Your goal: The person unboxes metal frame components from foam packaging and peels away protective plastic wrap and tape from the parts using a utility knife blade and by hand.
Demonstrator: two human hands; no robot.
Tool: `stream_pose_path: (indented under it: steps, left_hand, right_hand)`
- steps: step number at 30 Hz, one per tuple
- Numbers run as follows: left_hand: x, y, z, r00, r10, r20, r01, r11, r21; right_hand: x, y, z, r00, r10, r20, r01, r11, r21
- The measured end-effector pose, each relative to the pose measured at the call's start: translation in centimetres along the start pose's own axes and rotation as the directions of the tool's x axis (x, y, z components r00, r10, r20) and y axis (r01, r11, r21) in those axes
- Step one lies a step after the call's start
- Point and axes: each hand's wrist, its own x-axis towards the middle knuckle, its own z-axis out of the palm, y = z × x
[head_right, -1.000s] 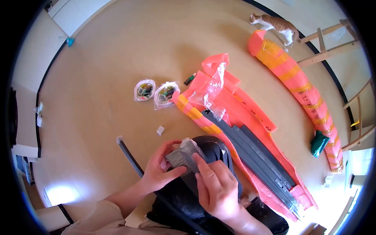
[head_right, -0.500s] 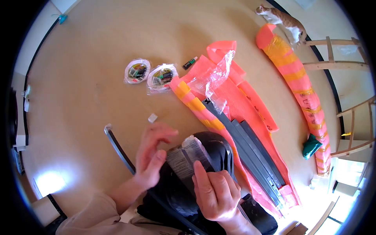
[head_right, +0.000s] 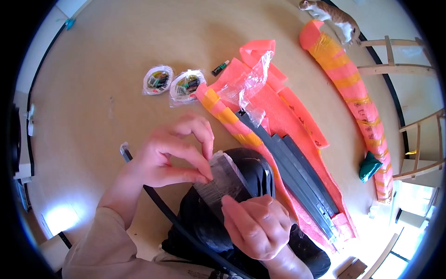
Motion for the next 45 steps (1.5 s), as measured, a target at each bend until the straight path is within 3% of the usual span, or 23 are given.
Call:
stream_pose_path:
  steps: [3, 5, 6, 8, 9, 15, 28, 40, 42, 45]
  left_hand:
    - [-0.8, -0.2, 0.2, 0.999, 0.006, 0.045, -0.007, 1.0, 0.022]
    - [-2.7, -0.3, 1.9, 0.936, -0.302, -0.181, 0.242, 0.925, -0.293]
    - [-3.5, -0.2, 2.6, 0.936, -0.303, -0.181, 0.243, 0.925, -0.292]
    - [-5.0, 0.1, 3.5, 0.849, -0.499, -0.175, 0.418, 0.836, -0.355]
    - [-5.3, 0.4, 3.8, 0.841, -0.525, -0.127, 0.466, 0.824, -0.323]
    - [-6.2, 0.1, 5.7, 0.821, -0.508, -0.26, 0.369, 0.82, -0.438]
    - [-5.8, 0.6, 5.0, 0.838, -0.494, -0.232, 0.403, 0.846, -0.348]
    - [-5.1, 1.4, 4.6, 0.836, -0.504, -0.217, 0.439, 0.852, -0.284]
    - [-5.2, 1.4, 4.6, 0.843, -0.493, -0.216, 0.426, 0.856, -0.294]
    - [-5.2, 1.4, 4.7, 0.838, -0.503, -0.209, 0.42, 0.841, -0.34]
  right_hand:
    - [-0.1, -0.1, -0.3, 0.999, -0.012, 0.044, 0.013, 1.0, -0.003]
    - [-0.2, 0.0, -0.2, 0.998, -0.039, 0.055, 0.04, 0.999, -0.018]
    - [-0.2, 0.0, -0.1, 0.996, -0.065, 0.066, 0.067, 0.997, -0.033]
    - [-0.3, -0.1, 0.2, 0.994, -0.077, 0.075, 0.08, 0.996, -0.045]
    - [-0.4, 0.0, 0.3, 0.992, -0.089, 0.085, 0.094, 0.994, -0.059]
    - [-0.5, -0.1, 0.7, 0.99, -0.102, 0.097, 0.11, 0.99, -0.089]
    - [-0.5, -0.9, -0.2, 0.985, -0.061, 0.161, 0.073, 0.995, -0.07]
    - [-0.7, -0.8, -1.9, 0.958, -0.188, 0.216, 0.206, 0.977, -0.063]
    - [-0.8, -1.6, -2.4, 0.959, -0.086, 0.27, 0.128, 0.982, -0.14]
    - [-0.7, -2.1, -2.6, 0.961, -0.08, 0.265, 0.138, 0.969, -0.207]
